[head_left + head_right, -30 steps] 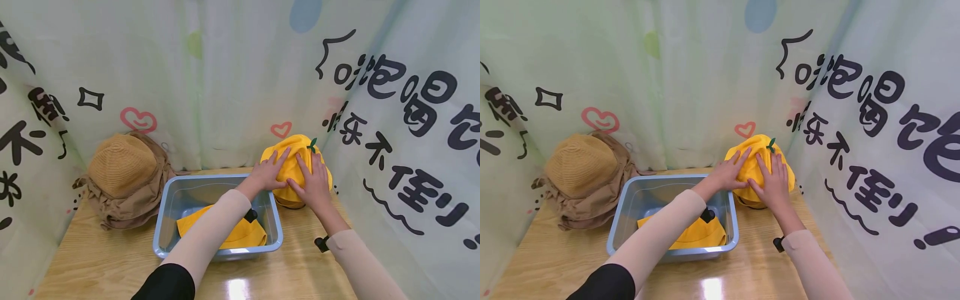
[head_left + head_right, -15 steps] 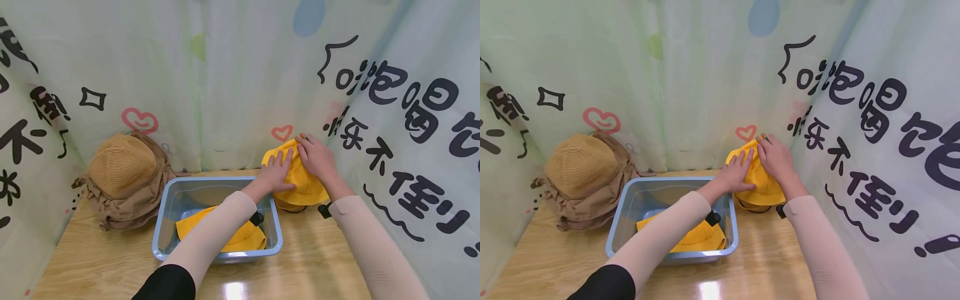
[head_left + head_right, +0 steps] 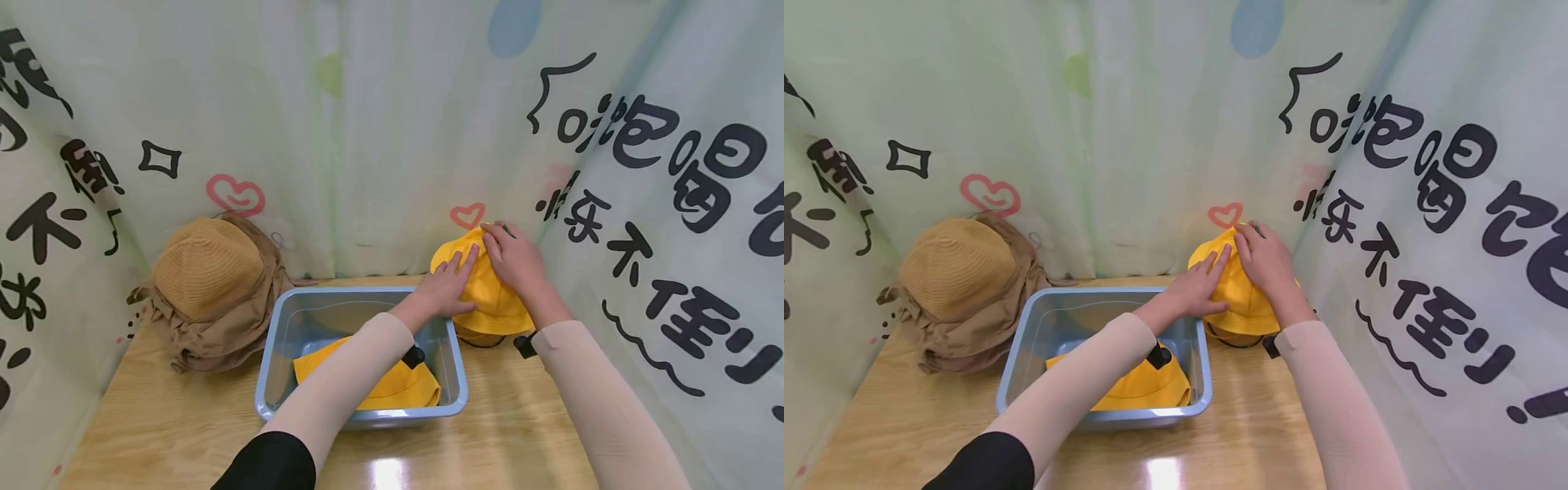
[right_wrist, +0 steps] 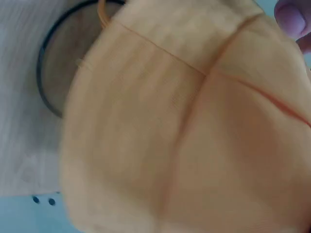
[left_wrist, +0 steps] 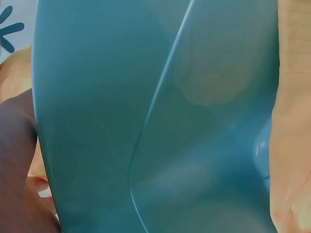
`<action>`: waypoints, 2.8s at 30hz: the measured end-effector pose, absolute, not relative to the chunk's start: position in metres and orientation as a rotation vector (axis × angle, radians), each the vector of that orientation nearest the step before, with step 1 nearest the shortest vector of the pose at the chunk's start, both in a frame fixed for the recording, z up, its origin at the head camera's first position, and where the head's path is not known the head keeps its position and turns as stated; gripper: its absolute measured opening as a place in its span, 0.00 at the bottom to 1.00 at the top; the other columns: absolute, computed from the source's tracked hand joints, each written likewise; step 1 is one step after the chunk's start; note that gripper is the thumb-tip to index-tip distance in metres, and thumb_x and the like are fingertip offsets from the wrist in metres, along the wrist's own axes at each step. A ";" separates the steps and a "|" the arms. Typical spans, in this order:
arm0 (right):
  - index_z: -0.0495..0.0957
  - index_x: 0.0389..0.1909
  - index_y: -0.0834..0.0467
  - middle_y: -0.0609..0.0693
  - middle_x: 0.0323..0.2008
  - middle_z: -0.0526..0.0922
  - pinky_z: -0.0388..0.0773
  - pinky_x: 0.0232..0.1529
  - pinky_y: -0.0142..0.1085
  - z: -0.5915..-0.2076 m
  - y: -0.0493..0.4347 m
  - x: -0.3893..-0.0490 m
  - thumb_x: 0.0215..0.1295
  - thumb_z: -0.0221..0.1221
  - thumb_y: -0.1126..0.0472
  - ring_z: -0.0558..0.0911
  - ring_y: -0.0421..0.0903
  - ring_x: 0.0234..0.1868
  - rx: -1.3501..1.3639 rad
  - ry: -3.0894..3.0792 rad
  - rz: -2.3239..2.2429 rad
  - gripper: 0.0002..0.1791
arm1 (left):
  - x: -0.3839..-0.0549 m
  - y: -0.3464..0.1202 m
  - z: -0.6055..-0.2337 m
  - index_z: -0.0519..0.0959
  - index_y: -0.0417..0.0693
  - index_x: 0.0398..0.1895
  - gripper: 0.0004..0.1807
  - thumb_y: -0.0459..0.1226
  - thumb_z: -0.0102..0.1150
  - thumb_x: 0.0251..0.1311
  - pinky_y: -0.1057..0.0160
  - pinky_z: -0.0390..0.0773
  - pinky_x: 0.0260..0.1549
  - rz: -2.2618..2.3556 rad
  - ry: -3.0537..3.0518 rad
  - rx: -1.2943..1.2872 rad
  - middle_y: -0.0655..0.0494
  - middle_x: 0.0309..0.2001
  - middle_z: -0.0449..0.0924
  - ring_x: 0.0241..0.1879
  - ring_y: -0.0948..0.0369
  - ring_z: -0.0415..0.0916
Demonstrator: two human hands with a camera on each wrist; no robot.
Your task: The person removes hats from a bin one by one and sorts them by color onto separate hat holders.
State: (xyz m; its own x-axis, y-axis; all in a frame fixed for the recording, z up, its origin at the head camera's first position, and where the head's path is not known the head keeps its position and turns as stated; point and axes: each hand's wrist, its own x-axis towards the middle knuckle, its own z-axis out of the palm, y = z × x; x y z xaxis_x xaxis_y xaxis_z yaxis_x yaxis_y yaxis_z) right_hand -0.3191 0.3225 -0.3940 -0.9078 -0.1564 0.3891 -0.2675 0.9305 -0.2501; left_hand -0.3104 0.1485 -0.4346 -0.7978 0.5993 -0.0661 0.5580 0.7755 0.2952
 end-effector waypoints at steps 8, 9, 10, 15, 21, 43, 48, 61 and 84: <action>0.62 0.74 0.49 0.63 0.78 0.48 0.47 0.71 0.66 -0.465 0.326 -0.271 0.67 0.53 0.47 0.49 0.67 0.77 0.302 -2.316 0.365 0.35 | -0.313 0.141 -0.434 0.15 0.66 0.75 0.62 0.57 0.59 0.64 0.44 0.73 0.61 0.368 2.902 1.050 0.46 0.81 0.27 0.74 0.49 0.59; 0.61 0.75 0.48 0.63 0.78 0.47 0.47 0.71 0.67 -0.474 0.327 -0.267 0.66 0.54 0.46 0.48 0.67 0.77 0.297 -2.329 0.354 0.36 | -0.314 0.141 -0.433 0.16 0.66 0.76 0.61 0.57 0.59 0.64 0.45 0.75 0.59 0.340 2.917 1.101 0.46 0.81 0.23 0.74 0.49 0.58; 0.59 0.76 0.47 0.63 0.79 0.45 0.47 0.70 0.68 -0.482 0.328 -0.263 0.66 0.55 0.46 0.48 0.67 0.77 0.293 -2.351 0.336 0.37 | -0.314 0.140 -0.433 0.18 0.67 0.77 0.61 0.56 0.59 0.64 0.47 0.76 0.58 0.310 2.929 1.148 0.48 0.80 0.20 0.75 0.49 0.57; 0.57 0.77 0.44 0.60 0.80 0.43 0.50 0.68 0.70 -0.498 0.334 -0.259 0.64 0.60 0.48 0.49 0.65 0.78 0.310 -2.411 0.285 0.41 | -0.316 0.140 -0.429 0.25 0.67 0.79 0.56 0.54 0.59 0.66 0.57 0.81 0.51 0.226 2.912 1.269 0.55 0.79 0.15 0.75 0.48 0.56; 0.56 0.78 0.45 0.61 0.79 0.45 0.52 0.67 0.71 -0.481 0.334 -0.259 0.62 0.60 0.46 0.49 0.67 0.77 0.297 -2.403 0.306 0.43 | -0.317 0.142 -0.425 0.25 0.69 0.79 0.56 0.52 0.60 0.66 0.67 0.81 0.45 0.307 2.844 1.241 0.58 0.79 0.15 0.73 0.55 0.59; 0.40 0.81 0.47 0.65 0.78 0.41 0.47 0.70 0.69 -0.472 0.347 -0.253 0.67 0.60 0.45 0.36 0.67 0.78 0.168 -2.607 0.292 0.50 | -0.295 0.160 -0.433 0.23 0.83 0.75 0.54 0.55 0.58 0.67 0.39 0.65 0.66 0.210 2.814 1.066 0.53 0.81 0.22 0.76 0.42 0.52; 0.48 0.80 0.50 0.68 0.76 0.48 0.50 0.67 0.71 -0.458 0.348 -0.252 0.66 0.62 0.47 0.43 0.73 0.76 0.210 -2.563 0.293 0.47 | -0.298 0.149 -0.421 0.28 0.83 0.77 0.51 0.53 0.58 0.68 0.41 0.70 0.63 0.327 2.791 1.093 0.49 0.81 0.32 0.74 0.42 0.57; 0.56 0.76 0.61 0.65 0.76 0.51 0.49 0.69 0.68 -0.410 0.334 -0.275 0.71 0.56 0.46 0.50 0.72 0.75 0.251 -2.703 0.333 0.40 | -0.277 0.048 -0.369 0.43 0.70 0.81 0.43 0.49 0.55 0.70 0.49 0.67 0.67 0.570 2.835 1.307 0.47 0.78 0.53 0.73 0.49 0.60; 0.58 0.76 0.54 0.62 0.78 0.49 0.43 0.72 0.66 -0.390 0.294 -0.265 0.69 0.56 0.42 0.44 0.67 0.78 0.343 -2.654 0.391 0.40 | -0.200 -0.082 -0.367 0.54 0.69 0.79 0.39 0.50 0.59 0.68 0.52 0.76 0.57 0.647 3.000 1.229 0.56 0.69 0.68 0.65 0.55 0.70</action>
State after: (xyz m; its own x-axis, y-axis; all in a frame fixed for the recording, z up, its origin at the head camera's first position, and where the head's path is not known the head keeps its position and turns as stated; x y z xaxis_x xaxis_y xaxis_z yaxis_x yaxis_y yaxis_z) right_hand -0.2653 0.2940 -0.3901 -0.8752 -0.1763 0.4506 -0.2987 0.9294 -0.2166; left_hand -0.1996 -0.0817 -0.3671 -0.7120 0.6382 0.2929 0.7022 0.6494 0.2918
